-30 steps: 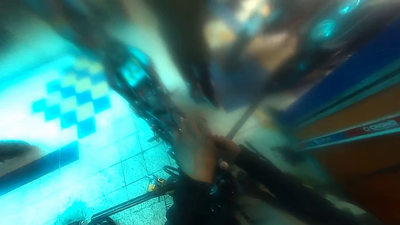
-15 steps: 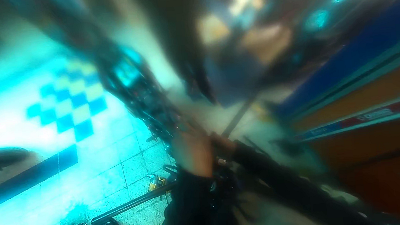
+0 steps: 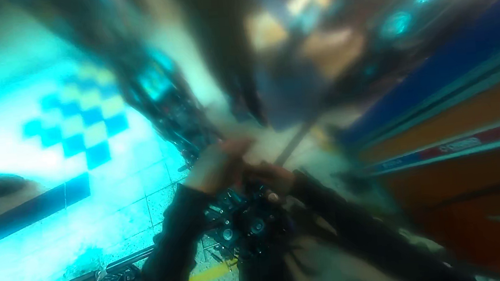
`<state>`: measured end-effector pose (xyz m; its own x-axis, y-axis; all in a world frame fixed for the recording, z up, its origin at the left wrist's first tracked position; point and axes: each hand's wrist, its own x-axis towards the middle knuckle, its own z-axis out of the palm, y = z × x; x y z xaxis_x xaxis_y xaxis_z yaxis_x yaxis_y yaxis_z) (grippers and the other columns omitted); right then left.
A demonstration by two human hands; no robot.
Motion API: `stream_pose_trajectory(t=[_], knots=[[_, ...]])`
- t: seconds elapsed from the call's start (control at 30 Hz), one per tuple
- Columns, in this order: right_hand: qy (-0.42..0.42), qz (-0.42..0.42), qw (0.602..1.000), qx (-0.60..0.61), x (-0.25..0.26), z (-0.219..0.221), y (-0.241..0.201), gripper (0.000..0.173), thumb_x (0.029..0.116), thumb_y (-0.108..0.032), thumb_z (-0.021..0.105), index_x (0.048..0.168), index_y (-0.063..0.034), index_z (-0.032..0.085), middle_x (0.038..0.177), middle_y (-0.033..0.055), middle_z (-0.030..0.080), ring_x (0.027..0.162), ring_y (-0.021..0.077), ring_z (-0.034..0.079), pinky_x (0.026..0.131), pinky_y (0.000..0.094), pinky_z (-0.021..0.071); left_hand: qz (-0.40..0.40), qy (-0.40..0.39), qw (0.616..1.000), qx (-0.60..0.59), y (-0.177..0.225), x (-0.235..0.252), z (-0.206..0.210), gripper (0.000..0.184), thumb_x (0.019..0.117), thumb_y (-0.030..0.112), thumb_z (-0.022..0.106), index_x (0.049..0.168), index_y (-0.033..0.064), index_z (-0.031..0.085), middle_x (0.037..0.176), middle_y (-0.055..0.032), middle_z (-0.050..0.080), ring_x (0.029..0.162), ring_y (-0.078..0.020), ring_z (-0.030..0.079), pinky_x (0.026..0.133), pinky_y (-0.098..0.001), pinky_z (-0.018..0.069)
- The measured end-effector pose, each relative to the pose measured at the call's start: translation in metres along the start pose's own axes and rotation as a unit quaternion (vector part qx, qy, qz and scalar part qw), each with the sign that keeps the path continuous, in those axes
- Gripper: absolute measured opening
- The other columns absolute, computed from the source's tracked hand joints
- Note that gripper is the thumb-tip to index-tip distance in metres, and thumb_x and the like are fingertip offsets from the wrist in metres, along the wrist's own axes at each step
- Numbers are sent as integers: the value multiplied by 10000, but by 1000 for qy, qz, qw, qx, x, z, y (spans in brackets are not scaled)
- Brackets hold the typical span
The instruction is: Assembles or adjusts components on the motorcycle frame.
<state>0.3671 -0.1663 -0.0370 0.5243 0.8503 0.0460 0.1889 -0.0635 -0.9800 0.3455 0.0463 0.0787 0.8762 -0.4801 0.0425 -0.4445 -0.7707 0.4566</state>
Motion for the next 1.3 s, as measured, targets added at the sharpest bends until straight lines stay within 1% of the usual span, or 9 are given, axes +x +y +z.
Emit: stream_pose_trajectory(t=[0.1, 0.2, 0.37, 0.63, 0.8, 0.93, 1.07, 1.17, 1.3], knots=[[9, 19, 1000, -18, 4, 1, -11, 313, 1092, -171, 448, 1264, -9, 653, 1010, 68, 735, 903, 93, 699, 872, 318, 585, 63, 0, 996, -57, -18, 2, -3, 547, 912, 221, 770, 1428, 157, 598, 1191, -61, 712, 1027, -170, 696, 933, -424, 580], [72, 16, 997, -25, -1, 9, -13, 269, 1074, -142, 490, 1186, 12, 680, 963, 68, 743, 864, 75, 701, 845, 307, 590, -126, -41, 982, 132, 49, 8, -16, 592, 1005, 275, 661, 1541, 117, 464, 1269, -127, 700, 1105, -314, 692, 955, -535, 524], [138, 93, 986, 1, -8, 20, -30, 174, 997, -40, 563, 1080, 43, 691, 893, 76, 695, 798, 63, 637, 783, 269, 545, -311, 212, 904, 202, 104, -6, 67, 716, 944, 353, 658, 1557, 78, 411, 1518, -205, 488, 1426, -416, 416, 1161, -654, 258], [95, 46, 994, -13, -5, 11, -28, 315, 1081, -136, 451, 1174, 59, 680, 980, 127, 730, 888, 130, 705, 869, 348, 583, -78, 349, 926, -118, 25, -4, 60, 261, 916, 307, 594, 1027, 155, 775, 977, 9, 726, 1031, -187, 604, 1019, -511, 341], [104, 52, 983, 143, -5, 13, -17, 516, 1116, -331, 260, 1238, 0, 636, 1040, 29, 744, 923, 67, 705, 856, 296, 601, 104, 258, 808, -519, -23, 15, 53, 549, 975, 544, 508, 601, 161, 630, 707, 49, 660, 762, -74, 627, 761, -277, 506], [87, 63, 993, 45, 0, 13, -27, 307, 1091, -154, 434, 1183, 25, 665, 982, 37, 718, 867, 28, 667, 839, 255, 568, 177, 127, 749, -625, -34, 30, 41, 513, 958, 530, 575, 591, 172, 590, 639, 71, 619, 623, -44, 592, 613, -249, 488], [86, 0, 996, -9, 5, 18, -16, 249, 1060, -108, 492, 1061, 44, 690, 878, 55, 728, 788, 43, 680, 793, 272, 583, -174, 259, 899, -307, 16, 20, 5, 134, 943, 194, 714, 951, 62, 733, 823, -40, 690, 715, -109, 646, 652, -293, 558], [123, -12, 992, -18, 5, 28, -8, 259, 1060, -146, 511, 1065, 17, 713, 839, 69, 738, 733, 90, 703, 733, 314, 607, -398, 140, 904, 69, 53, 26, -2, 646, 934, 294, 698, 1498, 63, 484, 1419, -207, 549, 1214, -409, 589, 921, -592, 529], [195, -3, 979, -57, -8, 29, -24, 182, 971, -53, 580, 976, 83, 702, 789, 151, 690, 703, 172, 667, 699, 351, 559, -339, 183, 858, 340, 20, 46, 80, 402, 864, 246, 710, 1145, -40, 671, 946, -308, 676, 777, -521, 679, 536, -660, 507]])
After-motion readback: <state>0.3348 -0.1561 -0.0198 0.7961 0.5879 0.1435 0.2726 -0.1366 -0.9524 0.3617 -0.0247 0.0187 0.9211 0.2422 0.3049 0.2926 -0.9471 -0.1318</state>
